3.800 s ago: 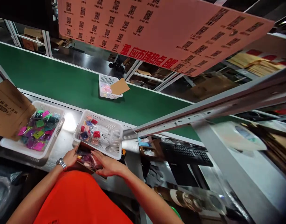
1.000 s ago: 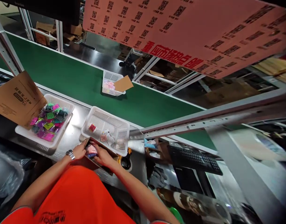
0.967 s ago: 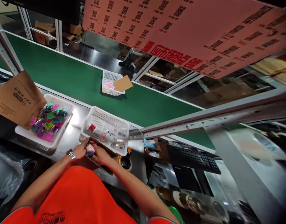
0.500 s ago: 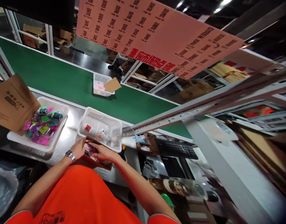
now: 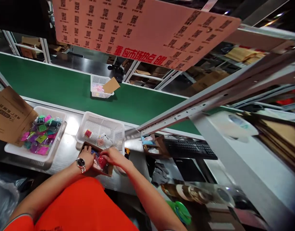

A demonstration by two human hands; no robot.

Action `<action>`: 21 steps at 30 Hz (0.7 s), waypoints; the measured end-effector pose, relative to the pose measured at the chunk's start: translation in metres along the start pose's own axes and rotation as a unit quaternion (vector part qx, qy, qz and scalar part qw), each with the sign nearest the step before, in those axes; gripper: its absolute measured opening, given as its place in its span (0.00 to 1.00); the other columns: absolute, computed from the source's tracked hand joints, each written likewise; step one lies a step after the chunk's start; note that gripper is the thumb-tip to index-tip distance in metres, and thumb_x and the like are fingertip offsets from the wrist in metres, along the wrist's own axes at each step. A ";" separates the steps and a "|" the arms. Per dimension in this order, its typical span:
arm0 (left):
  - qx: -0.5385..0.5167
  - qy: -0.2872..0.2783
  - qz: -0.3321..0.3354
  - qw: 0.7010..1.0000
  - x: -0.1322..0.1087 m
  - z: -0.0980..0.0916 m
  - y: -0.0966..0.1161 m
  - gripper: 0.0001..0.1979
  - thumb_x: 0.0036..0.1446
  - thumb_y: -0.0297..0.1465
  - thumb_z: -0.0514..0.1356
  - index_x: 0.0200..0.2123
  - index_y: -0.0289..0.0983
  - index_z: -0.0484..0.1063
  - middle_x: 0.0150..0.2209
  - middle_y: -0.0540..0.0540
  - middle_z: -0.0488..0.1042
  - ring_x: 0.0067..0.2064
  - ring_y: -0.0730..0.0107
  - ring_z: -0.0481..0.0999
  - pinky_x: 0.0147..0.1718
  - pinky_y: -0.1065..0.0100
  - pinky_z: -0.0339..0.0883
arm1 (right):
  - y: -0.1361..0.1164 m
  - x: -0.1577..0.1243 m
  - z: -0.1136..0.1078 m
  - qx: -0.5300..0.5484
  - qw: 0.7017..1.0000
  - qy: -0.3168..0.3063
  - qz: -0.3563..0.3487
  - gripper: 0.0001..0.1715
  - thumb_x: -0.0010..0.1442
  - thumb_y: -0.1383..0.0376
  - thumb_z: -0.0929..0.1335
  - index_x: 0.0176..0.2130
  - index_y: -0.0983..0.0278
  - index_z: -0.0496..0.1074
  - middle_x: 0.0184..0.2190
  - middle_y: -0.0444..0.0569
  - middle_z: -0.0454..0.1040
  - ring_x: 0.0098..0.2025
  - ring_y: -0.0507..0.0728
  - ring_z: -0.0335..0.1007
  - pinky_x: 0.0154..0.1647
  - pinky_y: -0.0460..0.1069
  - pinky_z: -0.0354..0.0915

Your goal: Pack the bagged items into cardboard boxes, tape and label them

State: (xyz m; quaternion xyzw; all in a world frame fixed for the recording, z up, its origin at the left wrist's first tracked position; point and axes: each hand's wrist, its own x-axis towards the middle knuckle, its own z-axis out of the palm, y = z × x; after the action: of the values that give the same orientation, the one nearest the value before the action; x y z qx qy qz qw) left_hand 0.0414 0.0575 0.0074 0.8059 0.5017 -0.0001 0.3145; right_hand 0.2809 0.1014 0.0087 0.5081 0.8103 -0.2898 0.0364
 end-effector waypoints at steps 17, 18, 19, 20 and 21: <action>0.002 -0.112 -0.081 0.990 0.023 0.008 -0.005 0.27 0.57 0.27 0.65 0.60 0.43 0.84 0.46 0.32 0.87 0.64 0.32 0.78 0.69 0.33 0.68 | 0.066 0.133 0.010 -0.025 0.999 -0.045 -0.016 0.06 0.59 0.70 0.75 0.39 0.63 0.85 0.43 0.57 0.85 0.46 0.64 0.82 0.50 0.53 0.73; -0.003 -0.109 -0.082 0.991 0.023 0.008 -0.006 0.26 0.59 0.27 0.64 0.60 0.44 0.84 0.46 0.33 0.87 0.63 0.33 0.78 0.69 0.34 0.67 | 0.064 0.140 0.007 -0.020 0.998 -0.043 -0.029 0.05 0.60 0.69 0.75 0.38 0.62 0.85 0.43 0.56 0.85 0.48 0.65 0.81 0.52 0.53 0.73; -0.006 -0.107 -0.083 0.991 0.023 0.008 -0.006 0.24 0.61 0.26 0.63 0.59 0.44 0.85 0.45 0.33 0.87 0.63 0.34 0.78 0.70 0.35 0.67 | 0.060 0.148 0.004 -0.012 0.998 -0.037 -0.044 0.05 0.62 0.67 0.75 0.38 0.61 0.86 0.44 0.55 0.85 0.50 0.65 0.81 0.54 0.54 0.72; -0.009 -0.106 -0.083 0.991 0.023 0.009 -0.006 0.22 0.63 0.25 0.63 0.57 0.43 0.86 0.45 0.33 0.87 0.63 0.34 0.78 0.70 0.36 0.67 | 0.055 0.156 0.002 -0.001 0.998 -0.029 -0.062 0.06 0.63 0.66 0.74 0.39 0.60 0.86 0.46 0.54 0.85 0.54 0.66 0.79 0.57 0.54 0.72; -0.012 -0.104 -0.084 0.991 0.022 0.009 -0.006 0.20 0.64 0.25 0.62 0.55 0.42 0.88 0.44 0.33 0.86 0.63 0.35 0.78 0.71 0.36 0.67 | 0.048 0.165 0.002 0.013 0.997 -0.019 -0.079 0.07 0.64 0.66 0.74 0.40 0.60 0.87 0.48 0.53 0.85 0.59 0.66 0.77 0.60 0.54 0.70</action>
State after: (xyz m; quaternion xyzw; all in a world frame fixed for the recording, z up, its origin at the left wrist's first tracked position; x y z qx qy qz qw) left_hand 0.0507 0.0727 -0.0103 0.7527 0.5321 -0.1048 0.3733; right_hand 0.2414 0.2476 -0.0716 0.4368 0.8435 -0.3118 0.0225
